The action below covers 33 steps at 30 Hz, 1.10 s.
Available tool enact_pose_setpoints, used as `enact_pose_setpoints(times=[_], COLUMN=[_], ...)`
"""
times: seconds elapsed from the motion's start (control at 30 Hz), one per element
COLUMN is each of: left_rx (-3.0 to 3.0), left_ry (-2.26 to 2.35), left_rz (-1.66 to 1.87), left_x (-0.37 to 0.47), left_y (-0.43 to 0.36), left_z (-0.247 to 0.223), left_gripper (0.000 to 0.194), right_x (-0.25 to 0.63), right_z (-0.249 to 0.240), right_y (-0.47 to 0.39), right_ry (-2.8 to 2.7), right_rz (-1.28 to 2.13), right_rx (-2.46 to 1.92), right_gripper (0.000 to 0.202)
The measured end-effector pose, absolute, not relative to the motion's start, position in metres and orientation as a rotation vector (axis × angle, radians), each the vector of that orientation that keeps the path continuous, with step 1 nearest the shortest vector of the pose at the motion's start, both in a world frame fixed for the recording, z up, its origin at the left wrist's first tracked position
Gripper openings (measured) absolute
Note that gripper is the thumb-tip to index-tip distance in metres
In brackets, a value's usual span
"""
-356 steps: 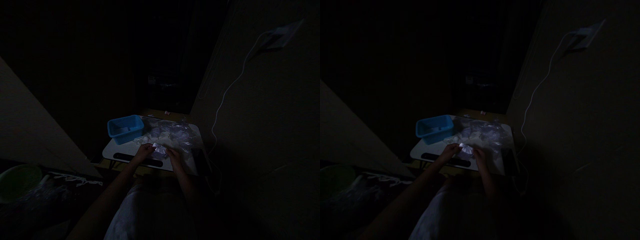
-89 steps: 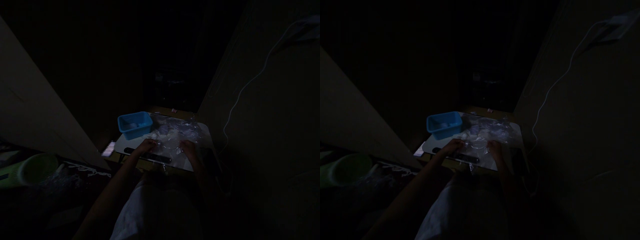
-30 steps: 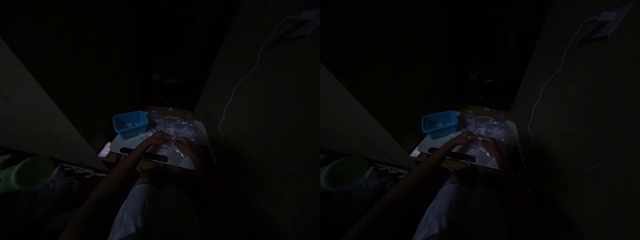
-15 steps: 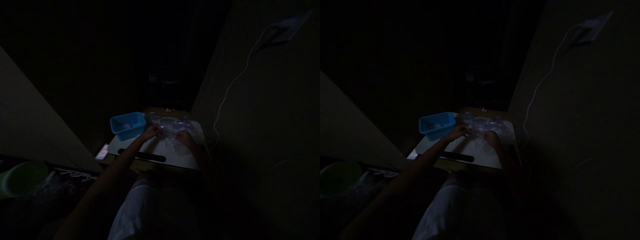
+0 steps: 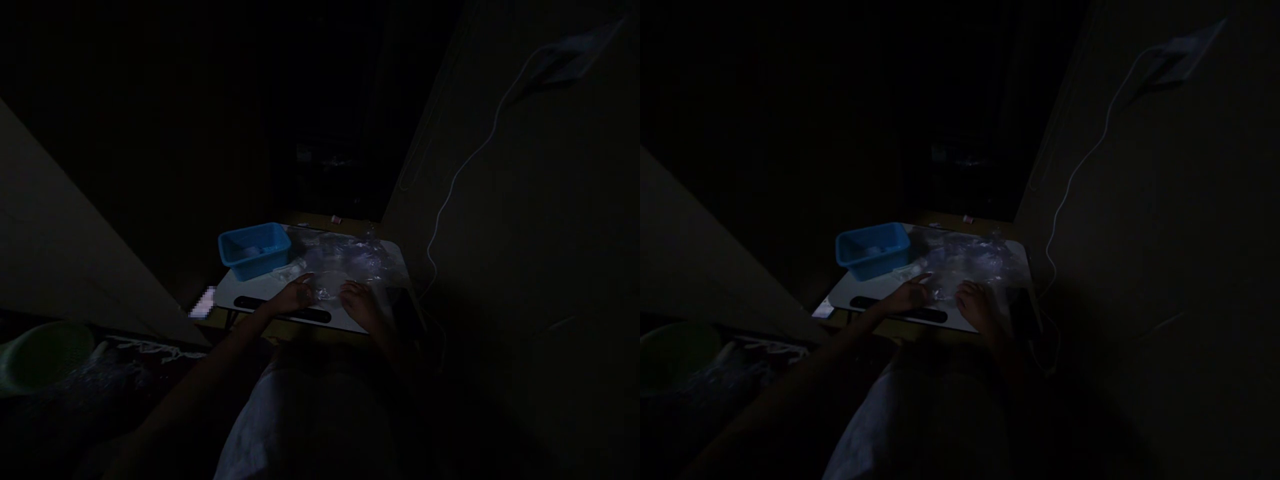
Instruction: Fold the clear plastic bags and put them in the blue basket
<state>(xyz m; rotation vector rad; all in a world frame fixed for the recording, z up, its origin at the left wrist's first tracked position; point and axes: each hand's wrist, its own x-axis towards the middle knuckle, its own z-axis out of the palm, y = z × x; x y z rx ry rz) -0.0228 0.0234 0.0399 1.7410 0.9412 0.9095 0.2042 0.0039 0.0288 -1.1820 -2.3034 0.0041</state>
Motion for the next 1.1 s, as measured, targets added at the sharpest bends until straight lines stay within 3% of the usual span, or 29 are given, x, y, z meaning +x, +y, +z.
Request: enact_pose_setpoints(times=[0.27, 0.47, 0.67, 0.9, 1.1], left_rx=[1.063, 0.874, 0.814, 0.780, 0.713], left_ry=[0.935, 0.948, 0.967, 0.986, 0.962], left_rz=[1.206, 1.350, 1.260, 1.203, 1.290], left_x=[-0.008, -0.002, -0.005, 0.003, 0.008], left_y=[0.055, 0.075, 0.075, 0.084, 0.088], left_z=[0.018, 0.007, 0.005, -0.001, -0.014], left_gripper=[0.010, 0.013, 0.019, 0.030, 0.026], right_x=[0.211, 0.212, 0.211, 0.210, 0.201], right_z=[0.001, 0.002, 0.008, 0.019, 0.031], right_y=[0.003, -0.010, -0.019, -0.023, -0.015], right_ry=[-2.363, -2.385, -2.439, -2.470, -2.416], right_rz=[0.131, 0.163, 0.153, 0.173, 0.141], right_rx=[-1.186, -1.299, -1.310, -1.333, -1.446], right_gripper=[0.018, 0.015, 0.027, 0.019, 0.021])
